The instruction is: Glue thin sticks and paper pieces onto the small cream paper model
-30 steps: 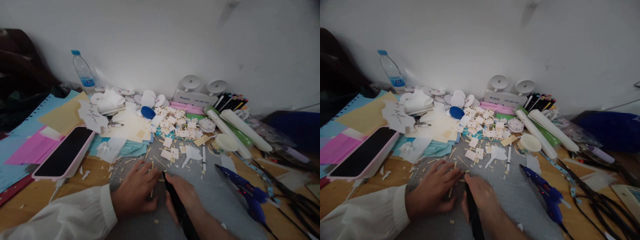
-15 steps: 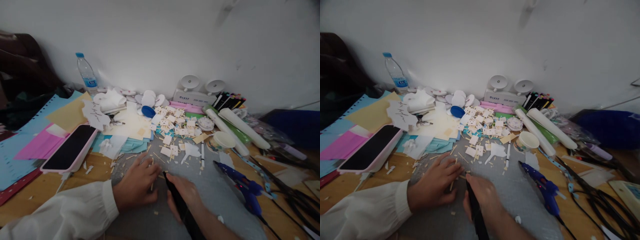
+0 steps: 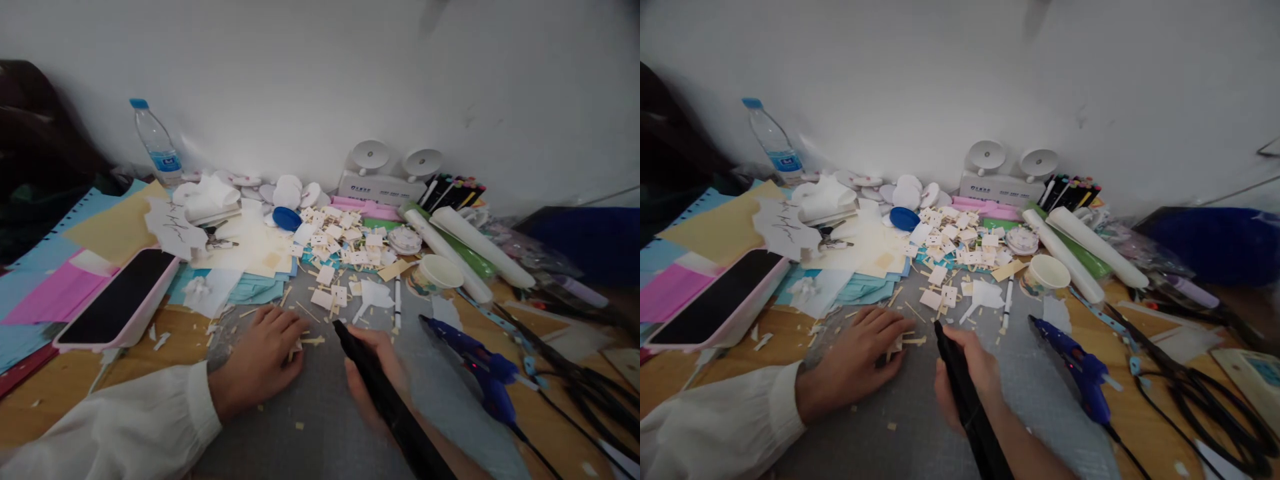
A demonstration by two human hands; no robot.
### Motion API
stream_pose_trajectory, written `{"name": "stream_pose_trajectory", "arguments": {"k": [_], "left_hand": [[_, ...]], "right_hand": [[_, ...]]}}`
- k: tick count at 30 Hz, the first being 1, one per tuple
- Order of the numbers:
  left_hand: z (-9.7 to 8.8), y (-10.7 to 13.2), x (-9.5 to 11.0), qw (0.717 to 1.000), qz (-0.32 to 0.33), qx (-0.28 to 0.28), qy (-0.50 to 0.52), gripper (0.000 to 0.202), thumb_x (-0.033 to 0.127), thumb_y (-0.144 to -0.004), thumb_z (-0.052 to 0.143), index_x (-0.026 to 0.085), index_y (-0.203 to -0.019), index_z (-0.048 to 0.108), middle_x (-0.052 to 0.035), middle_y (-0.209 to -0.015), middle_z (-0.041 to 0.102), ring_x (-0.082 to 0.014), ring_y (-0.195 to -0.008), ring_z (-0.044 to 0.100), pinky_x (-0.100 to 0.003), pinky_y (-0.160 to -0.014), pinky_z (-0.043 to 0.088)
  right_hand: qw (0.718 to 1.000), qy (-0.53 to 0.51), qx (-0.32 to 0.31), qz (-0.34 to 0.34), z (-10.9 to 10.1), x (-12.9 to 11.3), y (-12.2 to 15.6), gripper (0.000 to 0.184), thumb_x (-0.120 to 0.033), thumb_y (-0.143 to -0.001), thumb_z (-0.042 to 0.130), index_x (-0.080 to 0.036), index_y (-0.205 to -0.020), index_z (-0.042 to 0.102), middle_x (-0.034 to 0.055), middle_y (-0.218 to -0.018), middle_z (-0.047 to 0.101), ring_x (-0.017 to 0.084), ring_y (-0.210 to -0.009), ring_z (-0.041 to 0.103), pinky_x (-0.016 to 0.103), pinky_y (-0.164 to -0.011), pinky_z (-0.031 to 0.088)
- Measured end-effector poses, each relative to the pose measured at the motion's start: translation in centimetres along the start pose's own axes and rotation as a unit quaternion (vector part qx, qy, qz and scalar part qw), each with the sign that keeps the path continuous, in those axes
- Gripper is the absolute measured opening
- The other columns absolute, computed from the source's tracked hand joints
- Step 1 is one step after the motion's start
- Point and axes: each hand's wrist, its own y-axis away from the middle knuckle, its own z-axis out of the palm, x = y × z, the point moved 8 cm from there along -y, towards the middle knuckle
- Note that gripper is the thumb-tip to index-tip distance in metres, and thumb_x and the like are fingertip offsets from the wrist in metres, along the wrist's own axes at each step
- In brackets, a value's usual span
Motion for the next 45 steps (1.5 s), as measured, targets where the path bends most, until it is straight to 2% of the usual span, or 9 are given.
{"name": "stream_pose_trajectory", "arguments": {"k": [4, 7, 9, 13, 16, 18, 25, 33, 45], "left_hand": [[-0.2, 0.4, 0.1, 1.000, -0.006, 0.017, 0.001, 0.052, 0.035, -0.080, 0.059, 0.016, -0.128, 0.046, -0.0120, -0.117, 0.059, -0.0297, -0.107, 0.053, -0.047, -0.092, 0.040], [-0.9, 0.9, 0.2, 0.999, 0.014, 0.037, -0.002, 0.061, 0.040, -0.081, 0.057, 0.014, -0.134, 0.039, -0.0152, -0.123, 0.056, -0.0322, -0.110, 0.051, -0.048, -0.091, 0.038], [-1.6, 1.2, -0.2, 0.998, 0.019, 0.057, 0.004, 0.055, 0.036, -0.081, 0.054, 0.017, -0.132, 0.042, -0.0140, -0.123, 0.057, -0.0321, -0.108, 0.051, -0.047, -0.087, 0.037], [-2.7, 1.7, -0.2, 0.991, 0.073, 0.098, 0.043, 0.032, 0.023, -0.080, 0.051, 0.021, -0.111, 0.057, -0.0069, -0.107, 0.065, -0.0268, -0.098, 0.055, -0.043, -0.082, 0.034], [-2.0, 1.7, 0.6, 0.988, 0.131, 0.066, 0.048, 0.029, 0.020, -0.080, 0.051, 0.020, -0.107, 0.059, -0.0052, -0.101, 0.068, -0.0243, -0.094, 0.056, -0.041, -0.082, 0.033], [-1.3, 1.6, 0.8, 0.988, 0.141, 0.043, 0.041, 0.029, 0.019, -0.081, 0.049, 0.018, -0.109, 0.059, -0.0055, -0.102, 0.069, -0.0241, -0.095, 0.057, -0.042, -0.083, 0.033], [-0.4, 1.5, 1.0, 0.991, 0.127, 0.036, 0.012, 0.028, 0.022, -0.082, 0.050, 0.017, -0.107, 0.061, -0.0063, -0.102, 0.069, -0.0252, -0.096, 0.056, -0.043, -0.085, 0.033], [-0.2, 1.6, 1.0, 0.990, 0.133, 0.044, 0.015, 0.030, 0.020, -0.081, 0.054, 0.015, -0.111, 0.060, -0.0044, -0.101, 0.070, -0.0244, -0.100, 0.055, -0.042, -0.089, 0.030], [-0.2, 1.5, 0.9, 0.989, 0.136, 0.054, 0.030, 0.028, 0.021, -0.081, 0.055, 0.017, -0.107, 0.063, -0.0021, -0.101, 0.071, -0.0234, -0.107, 0.055, -0.042, -0.100, 0.025]], "right_hand": [[1.000, 0.019, -0.004, -0.015, -0.2, -1.0, -0.2, 0.029, -0.028, -0.081, 0.052, -0.022, -0.109, 0.050, 0.0012, -0.069, 0.064, 0.018, -0.055, 0.063, 0.028, -0.047, 0.050], [0.999, 0.040, -0.020, -0.021, -0.2, -1.4, -0.3, 0.029, -0.027, -0.079, 0.053, -0.023, -0.108, 0.050, 0.0027, -0.071, 0.065, 0.020, -0.056, 0.063, 0.029, -0.048, 0.050], [0.997, 0.055, -0.040, -0.028, 0.0, -1.6, -0.2, 0.031, -0.027, -0.079, 0.054, -0.023, -0.109, 0.051, 0.0042, -0.074, 0.067, 0.021, -0.059, 0.065, 0.031, -0.050, 0.051], [0.993, 0.071, -0.076, -0.052, 0.7, -2.2, 0.2, 0.031, -0.026, -0.078, 0.054, -0.022, -0.108, 0.053, 0.0050, -0.075, 0.069, 0.022, -0.061, 0.066, 0.033, -0.056, 0.052], [0.986, 0.081, -0.131, -0.067, 1.9, -2.1, 1.0, 0.032, -0.024, -0.078, 0.053, -0.022, -0.109, 0.054, 0.0042, -0.074, 0.070, 0.022, -0.062, 0.067, 0.032, -0.058, 0.052], [0.981, 0.092, -0.152, -0.072, 2.5, -1.8, 1.4, 0.032, -0.024, -0.079, 0.052, -0.022, -0.110, 0.055, 0.0038, -0.073, 0.069, 0.022, -0.063, 0.067, 0.031, -0.058, 0.052], [0.976, 0.123, -0.154, -0.090, 2.9, -2.3, 1.2, 0.034, -0.024, -0.080, 0.052, -0.021, -0.114, 0.050, 0.0018, -0.070, 0.068, 0.020, -0.061, 0.066, 0.029, -0.058, 0.051], [0.969, 0.135, -0.127, -0.161, 3.4, -2.7, 1.6, 0.040, -0.017, -0.077, 0.047, -0.015, -0.117, 0.048, 0.0024, -0.065, 0.064, 0.018, -0.053, 0.060, 0.029, -0.049, 0.045], [0.964, 0.134, -0.174, -0.149, 4.1, -2.0, 2.2, 0.043, -0.017, -0.077, 0.051, -0.014, -0.120, 0.046, 0.0033, -0.068, 0.061, 0.018, -0.056, 0.059, 0.030, -0.050, 0.043]]}}
